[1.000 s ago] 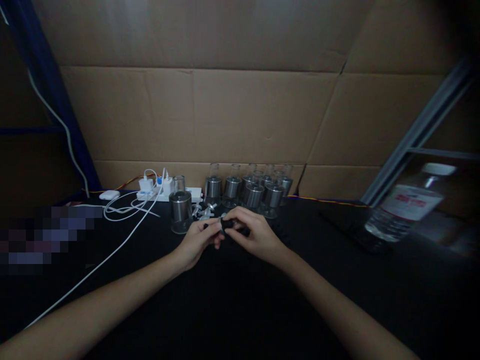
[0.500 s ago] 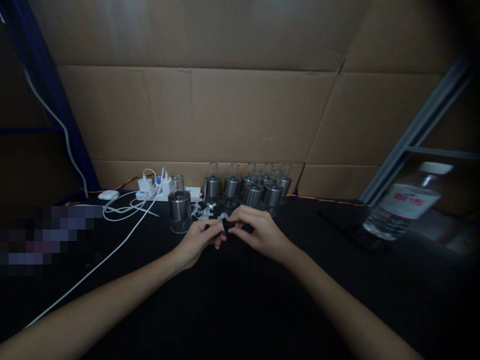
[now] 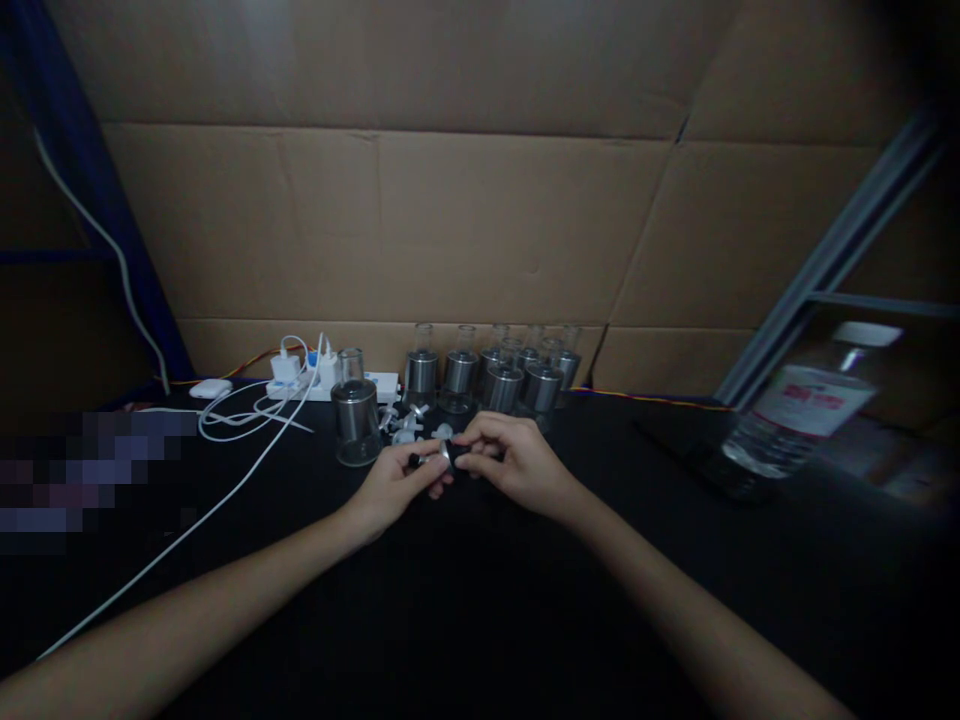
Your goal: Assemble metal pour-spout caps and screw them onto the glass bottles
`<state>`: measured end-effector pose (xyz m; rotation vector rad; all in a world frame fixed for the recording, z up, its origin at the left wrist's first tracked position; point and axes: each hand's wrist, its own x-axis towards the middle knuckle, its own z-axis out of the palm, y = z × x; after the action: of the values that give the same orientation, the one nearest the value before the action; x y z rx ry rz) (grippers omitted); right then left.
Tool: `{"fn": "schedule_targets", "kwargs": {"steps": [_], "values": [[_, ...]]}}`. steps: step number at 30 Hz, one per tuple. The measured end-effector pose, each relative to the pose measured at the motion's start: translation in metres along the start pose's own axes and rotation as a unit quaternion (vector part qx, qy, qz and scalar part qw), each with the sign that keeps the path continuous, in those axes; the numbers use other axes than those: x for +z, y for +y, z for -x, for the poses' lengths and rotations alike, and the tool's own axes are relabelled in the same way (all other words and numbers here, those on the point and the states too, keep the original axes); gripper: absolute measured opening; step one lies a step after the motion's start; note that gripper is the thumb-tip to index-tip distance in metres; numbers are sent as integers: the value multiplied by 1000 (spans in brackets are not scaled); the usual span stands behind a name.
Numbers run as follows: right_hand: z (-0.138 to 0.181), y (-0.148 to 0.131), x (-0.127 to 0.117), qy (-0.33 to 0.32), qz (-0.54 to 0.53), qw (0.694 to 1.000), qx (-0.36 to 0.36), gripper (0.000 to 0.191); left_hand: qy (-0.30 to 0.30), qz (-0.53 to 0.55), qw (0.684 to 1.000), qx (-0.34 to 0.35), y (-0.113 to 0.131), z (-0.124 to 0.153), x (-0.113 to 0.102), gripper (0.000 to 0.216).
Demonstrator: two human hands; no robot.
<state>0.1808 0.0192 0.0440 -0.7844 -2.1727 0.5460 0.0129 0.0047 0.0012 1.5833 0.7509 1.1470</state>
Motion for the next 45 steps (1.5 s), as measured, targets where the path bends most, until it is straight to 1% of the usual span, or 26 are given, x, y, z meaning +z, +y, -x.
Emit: {"fn": "schedule_targets", "kwargs": {"steps": [4,7,10,12,15,17,20,23,26,28,30,35,38,41,45], "values": [[0,0,2,-5,-84,994,64,12,21,-54,998,13,2,2,1,33],[0,-2,3,-14,-140,983,118,16,41,-110,992,55,3,5,2,35],[-1,-3,3,-25,-193,968,159,19,70,-172,977,106,4,8,2,35],[-1,-4,2,-35,-222,958,180,22,85,-197,969,126,4,9,2,35],[-3,-5,2,-46,-228,954,188,22,99,-194,969,116,3,8,3,35],[-3,-6,3,-41,-205,962,177,20,102,-152,980,77,2,5,3,33],[-4,-8,4,-26,-143,980,135,19,72,-27,997,14,0,2,2,32],[-3,-9,5,-10,-43,997,58,20,33,104,994,-12,-1,0,0,29],[-2,-11,5,-1,61,998,-19,19,21,169,985,-14,-1,-2,0,26],[0,-11,5,-2,116,992,-51,17,20,171,985,-7,-2,-2,1,26],[1,-12,6,0,155,986,-65,16,21,150,988,0,-4,-3,2,26],[2,-13,6,0,209,976,-59,13,41,91,995,3,-5,-3,3,26],[3,-13,7,3,219,974,-55,11,27,83,996,-6,-4,-4,4,26],[2,-13,8,2,214,975,-50,11,10,99,995,-13,-4,-4,3,25],[2,-11,10,-4,202,978,-50,14,14,100,995,-3,-7,-4,1,26]]}}
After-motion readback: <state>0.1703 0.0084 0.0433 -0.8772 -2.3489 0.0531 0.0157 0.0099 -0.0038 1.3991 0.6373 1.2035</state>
